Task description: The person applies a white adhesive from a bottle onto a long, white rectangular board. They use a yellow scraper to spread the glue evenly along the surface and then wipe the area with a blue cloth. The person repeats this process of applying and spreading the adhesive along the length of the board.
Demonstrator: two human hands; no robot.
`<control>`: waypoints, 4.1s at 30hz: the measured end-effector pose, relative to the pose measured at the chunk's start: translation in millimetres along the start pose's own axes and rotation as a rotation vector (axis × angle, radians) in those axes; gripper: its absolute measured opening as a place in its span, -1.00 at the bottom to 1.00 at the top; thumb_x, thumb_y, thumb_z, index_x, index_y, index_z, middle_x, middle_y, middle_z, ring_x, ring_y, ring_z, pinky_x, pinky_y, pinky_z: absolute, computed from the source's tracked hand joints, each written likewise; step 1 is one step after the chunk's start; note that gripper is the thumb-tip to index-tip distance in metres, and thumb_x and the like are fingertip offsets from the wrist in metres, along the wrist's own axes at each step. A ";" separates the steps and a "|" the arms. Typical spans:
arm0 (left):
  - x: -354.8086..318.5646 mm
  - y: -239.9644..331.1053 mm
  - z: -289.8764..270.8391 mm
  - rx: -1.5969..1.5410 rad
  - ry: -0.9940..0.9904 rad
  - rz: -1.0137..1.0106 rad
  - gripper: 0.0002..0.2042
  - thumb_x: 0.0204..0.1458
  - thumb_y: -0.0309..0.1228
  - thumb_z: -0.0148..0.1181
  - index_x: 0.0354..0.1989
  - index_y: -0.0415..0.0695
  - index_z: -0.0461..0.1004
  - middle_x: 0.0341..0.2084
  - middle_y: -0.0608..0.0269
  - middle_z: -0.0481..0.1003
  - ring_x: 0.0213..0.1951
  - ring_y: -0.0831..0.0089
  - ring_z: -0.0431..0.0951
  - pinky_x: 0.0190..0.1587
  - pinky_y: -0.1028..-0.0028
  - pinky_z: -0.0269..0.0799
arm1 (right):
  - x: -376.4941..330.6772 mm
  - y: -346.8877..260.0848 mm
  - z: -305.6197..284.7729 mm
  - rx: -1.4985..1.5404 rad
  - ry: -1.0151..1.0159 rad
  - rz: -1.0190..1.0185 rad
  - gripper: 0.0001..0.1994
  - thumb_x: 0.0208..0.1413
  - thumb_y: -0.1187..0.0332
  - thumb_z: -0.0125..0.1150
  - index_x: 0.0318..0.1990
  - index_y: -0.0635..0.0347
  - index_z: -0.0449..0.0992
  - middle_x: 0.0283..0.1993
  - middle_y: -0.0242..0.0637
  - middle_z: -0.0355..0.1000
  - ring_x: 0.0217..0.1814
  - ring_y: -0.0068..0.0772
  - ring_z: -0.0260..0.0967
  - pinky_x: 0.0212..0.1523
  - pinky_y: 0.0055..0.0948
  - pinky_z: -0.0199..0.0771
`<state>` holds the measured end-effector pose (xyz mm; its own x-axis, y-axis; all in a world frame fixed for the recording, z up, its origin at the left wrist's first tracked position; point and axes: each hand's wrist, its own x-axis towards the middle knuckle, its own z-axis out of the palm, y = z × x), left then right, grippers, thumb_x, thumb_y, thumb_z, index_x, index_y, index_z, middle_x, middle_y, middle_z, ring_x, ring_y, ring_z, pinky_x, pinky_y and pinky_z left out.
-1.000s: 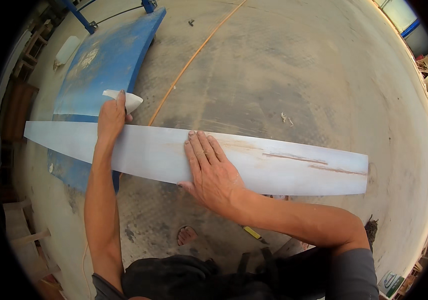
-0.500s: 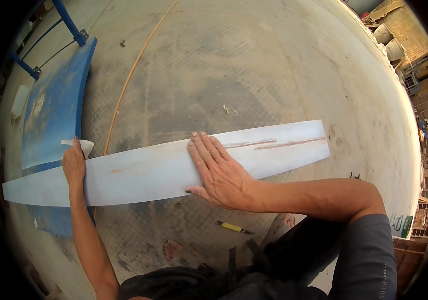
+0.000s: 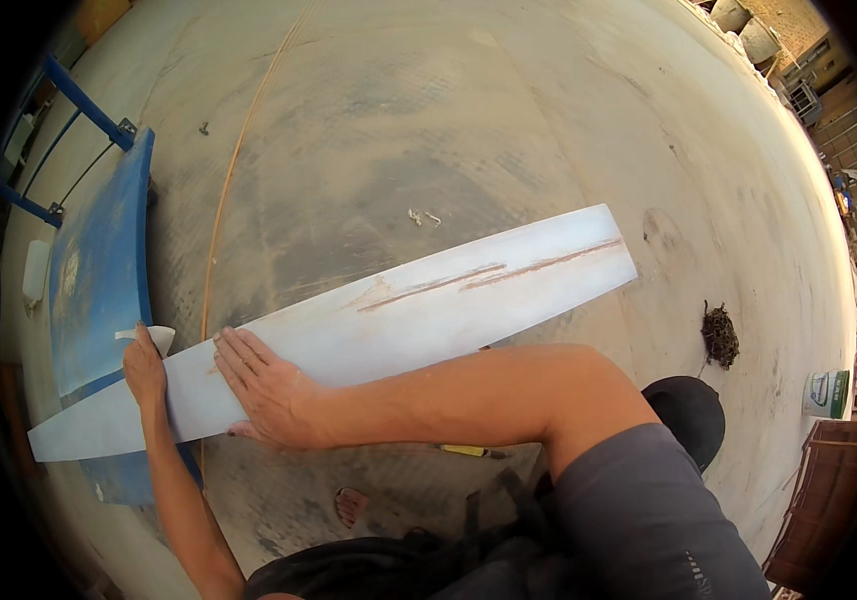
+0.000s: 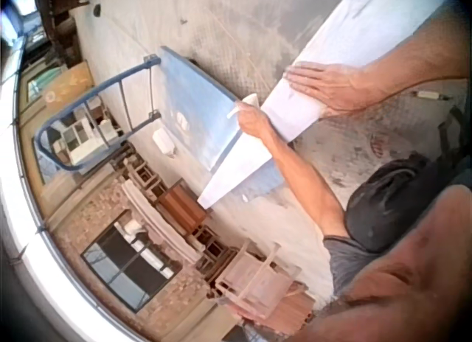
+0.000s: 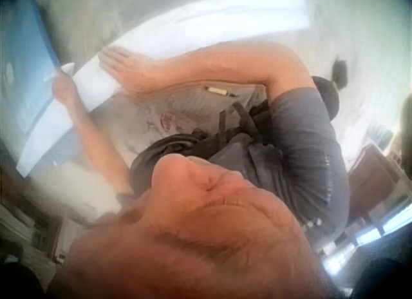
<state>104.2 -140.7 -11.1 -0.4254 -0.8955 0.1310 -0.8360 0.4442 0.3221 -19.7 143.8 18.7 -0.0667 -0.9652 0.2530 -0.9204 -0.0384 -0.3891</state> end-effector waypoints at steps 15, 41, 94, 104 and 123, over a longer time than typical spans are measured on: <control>4.3 -10.5 10.2 -0.048 0.008 0.107 -0.29 0.40 0.08 -0.24 -0.27 -0.40 0.63 -0.32 -0.29 0.61 -0.20 -0.25 0.59 -0.08 -0.01 0.41 | -274.8 105.7 -129.5 0.139 -0.599 0.149 -0.72 0.18 0.34 0.29 0.02 0.17 0.49 -0.21 -0.20 0.44 -0.23 -0.18 0.53 -0.34 -0.19 0.58; -3.5 18.8 -4.8 -0.059 -0.018 -0.012 -0.31 0.38 0.07 -0.20 -0.39 -0.38 0.62 -0.45 -0.25 0.60 -0.29 -0.18 0.62 -0.15 0.04 0.44 | -293.2 170.5 30.4 -0.314 -0.216 -0.054 -0.79 0.19 0.29 0.24 -0.08 0.10 0.46 -0.13 -0.21 0.43 0.02 -0.10 0.41 -0.02 -0.20 0.42; 3.1 -7.2 5.7 -0.041 -0.026 0.037 -0.29 0.42 0.05 -0.28 -0.37 -0.41 0.59 -0.35 -0.35 0.57 -0.21 -0.27 0.56 -0.06 -0.06 0.38 | -81.6 178.3 -199.9 0.605 -0.691 0.661 -0.55 0.21 0.16 0.34 0.22 0.08 0.57 0.06 -0.21 0.60 -0.08 -0.37 0.53 -0.05 -0.31 0.59; 1.5 -1.8 1.7 -0.013 -0.026 0.006 -0.26 0.41 0.07 -0.30 -0.41 -0.41 0.59 -0.36 -0.33 0.58 -0.24 -0.26 0.57 -0.08 -0.05 0.39 | -77.7 171.3 -201.0 0.597 -0.678 0.647 -0.56 0.22 0.18 0.32 0.22 0.09 0.58 0.05 -0.23 0.61 -0.07 -0.37 0.53 -0.02 -0.30 0.55; -2.1 10.4 -3.8 -0.027 -0.062 -0.055 -0.27 0.39 0.09 -0.28 -0.36 -0.40 0.59 -0.33 -0.36 0.57 -0.17 -0.31 0.55 -0.04 -0.06 0.37 | -68.9 169.4 -187.5 0.525 -0.636 0.536 -0.58 0.22 0.27 0.24 0.19 0.25 0.57 -0.11 -0.07 0.63 -0.27 -0.33 0.58 -0.19 -0.36 0.62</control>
<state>97.8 -134.3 -4.4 -0.4004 -0.9147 0.0545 -0.8493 0.3927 0.3529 -243.2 252.2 101.4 -0.0637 -0.8419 -0.5359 -0.5304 0.4834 -0.6965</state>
